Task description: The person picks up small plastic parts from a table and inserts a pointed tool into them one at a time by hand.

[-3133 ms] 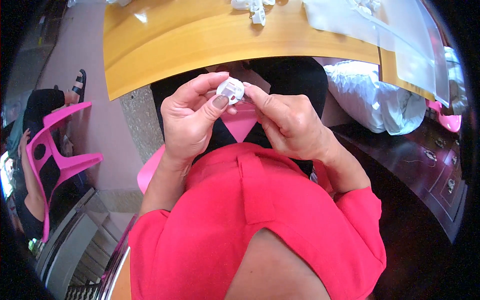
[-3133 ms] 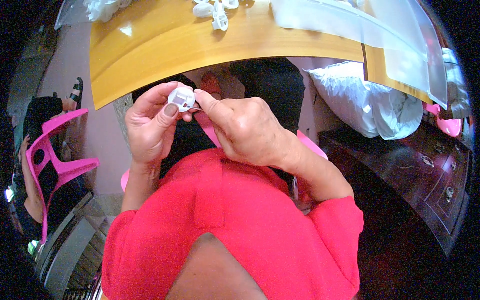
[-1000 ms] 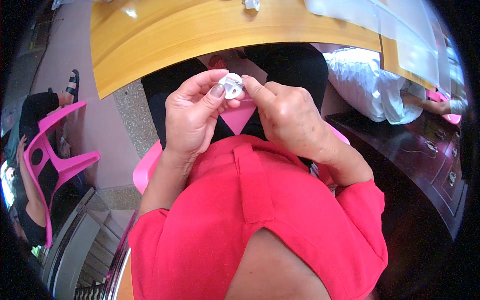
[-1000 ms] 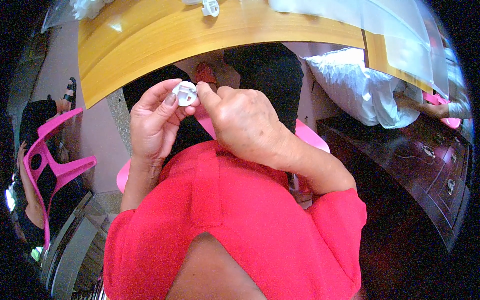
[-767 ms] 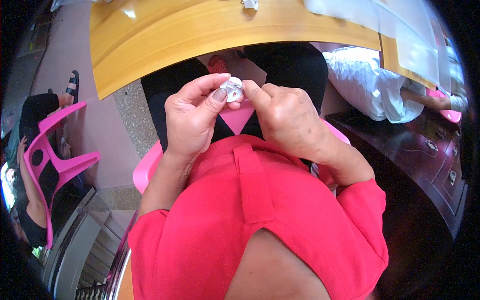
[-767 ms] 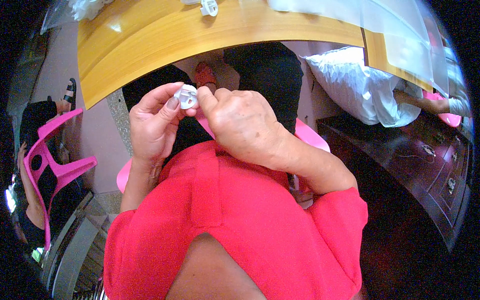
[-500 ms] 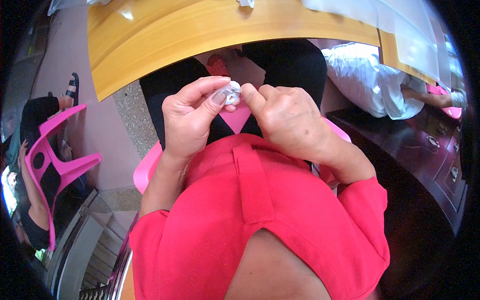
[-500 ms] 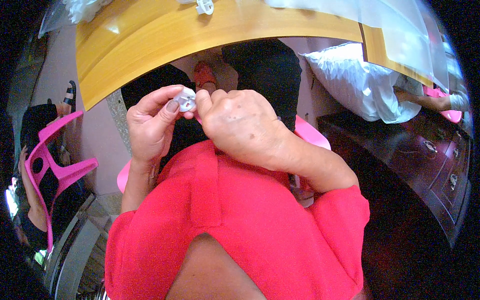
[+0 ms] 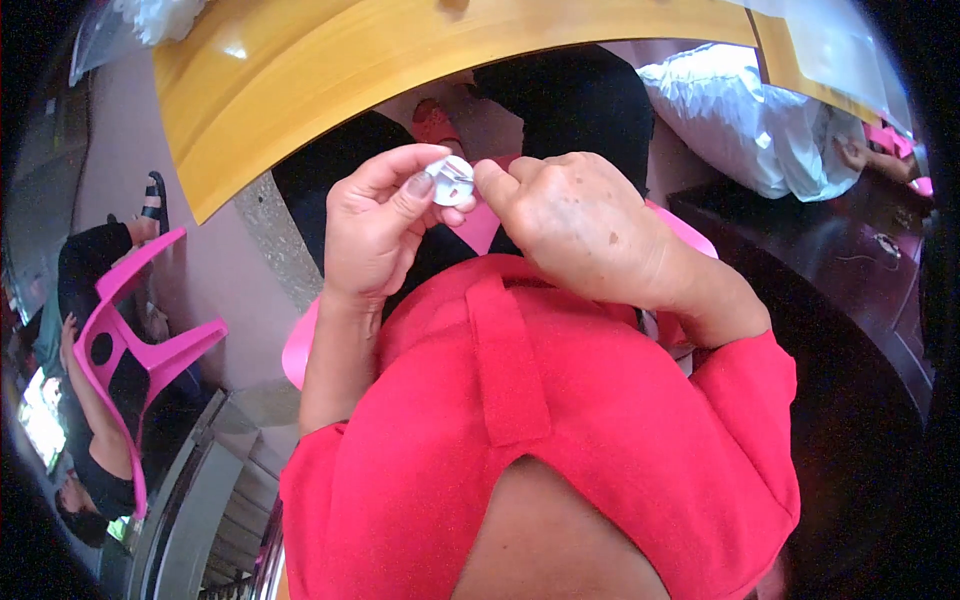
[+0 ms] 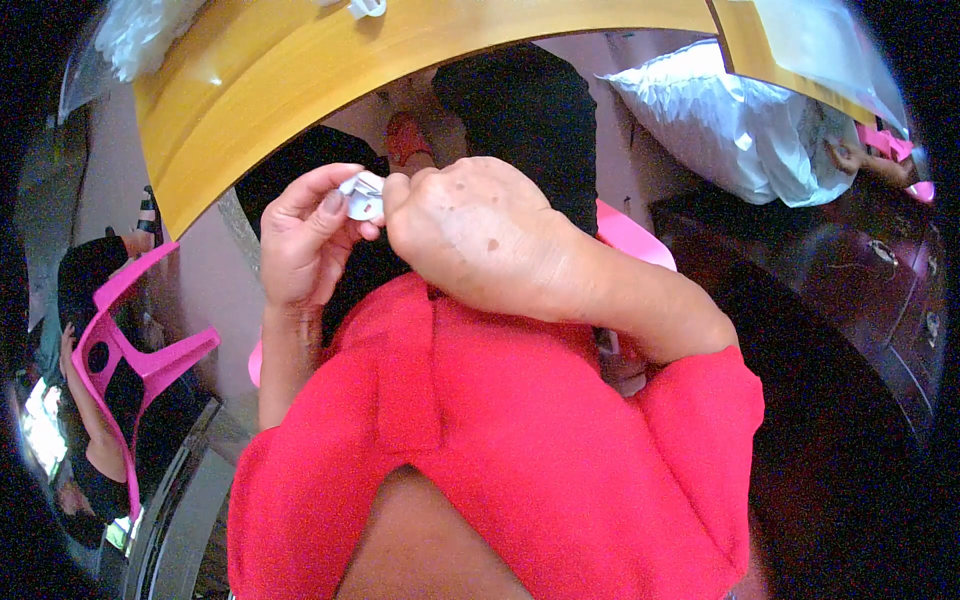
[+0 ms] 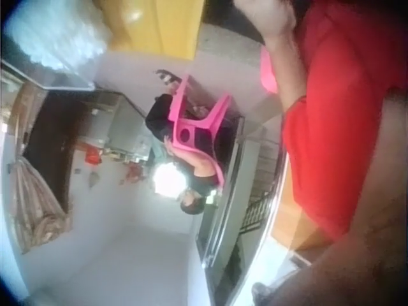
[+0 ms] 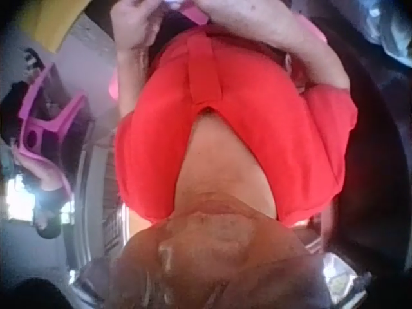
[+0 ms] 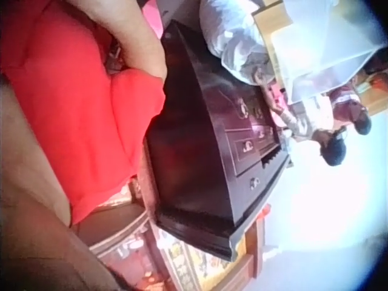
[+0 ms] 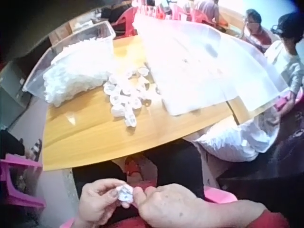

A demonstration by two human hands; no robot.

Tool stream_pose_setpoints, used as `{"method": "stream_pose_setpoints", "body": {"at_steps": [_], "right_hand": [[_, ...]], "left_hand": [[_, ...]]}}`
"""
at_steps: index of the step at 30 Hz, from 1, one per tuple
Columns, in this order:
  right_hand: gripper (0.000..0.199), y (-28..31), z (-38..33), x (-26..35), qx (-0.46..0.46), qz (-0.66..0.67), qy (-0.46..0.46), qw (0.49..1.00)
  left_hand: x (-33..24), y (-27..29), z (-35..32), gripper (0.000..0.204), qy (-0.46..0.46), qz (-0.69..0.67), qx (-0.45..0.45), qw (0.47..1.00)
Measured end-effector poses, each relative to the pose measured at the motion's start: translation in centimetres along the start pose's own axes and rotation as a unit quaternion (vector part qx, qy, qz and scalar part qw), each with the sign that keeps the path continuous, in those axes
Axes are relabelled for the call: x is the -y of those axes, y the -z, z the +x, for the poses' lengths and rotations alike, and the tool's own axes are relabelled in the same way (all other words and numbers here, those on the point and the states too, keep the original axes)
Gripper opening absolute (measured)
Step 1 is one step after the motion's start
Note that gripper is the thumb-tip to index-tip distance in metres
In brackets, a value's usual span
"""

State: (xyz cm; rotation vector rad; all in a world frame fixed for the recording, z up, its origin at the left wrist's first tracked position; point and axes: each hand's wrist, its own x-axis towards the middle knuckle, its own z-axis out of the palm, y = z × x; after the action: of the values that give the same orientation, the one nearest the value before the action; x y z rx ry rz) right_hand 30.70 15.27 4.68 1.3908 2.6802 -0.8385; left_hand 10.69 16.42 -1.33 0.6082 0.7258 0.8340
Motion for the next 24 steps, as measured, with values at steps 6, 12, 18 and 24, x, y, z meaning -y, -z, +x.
{"method": "stream_pose_setpoints", "body": {"at_steps": [6, 12, 18, 24], "right_hand": [[0.02, -0.4, -0.3, 0.2, -0.083, -0.038, -0.031, 0.995], [0.024, -0.4, -0.4, 0.0, -0.106, -0.034, -0.015, 0.994], [0.018, -0.8, -0.3, -0.2, -0.098, -0.03, -0.009, 0.995], [0.018, -0.6, -0.1, -0.1, -0.078, -0.04, 0.011, 0.996]], "left_hand": [[0.4, -0.9, 0.3, 0.024, -0.004, -0.037, -0.017, 0.999], [0.6, -0.9, 0.2, 0.024, -0.016, -0.034, -0.002, 0.999], [0.9, -1.4, 0.0, 0.026, -0.056, 0.039, -0.022, 0.997], [1.0, -1.4, -0.2, 0.022, -0.072, 0.113, -0.032, 0.99]]}}
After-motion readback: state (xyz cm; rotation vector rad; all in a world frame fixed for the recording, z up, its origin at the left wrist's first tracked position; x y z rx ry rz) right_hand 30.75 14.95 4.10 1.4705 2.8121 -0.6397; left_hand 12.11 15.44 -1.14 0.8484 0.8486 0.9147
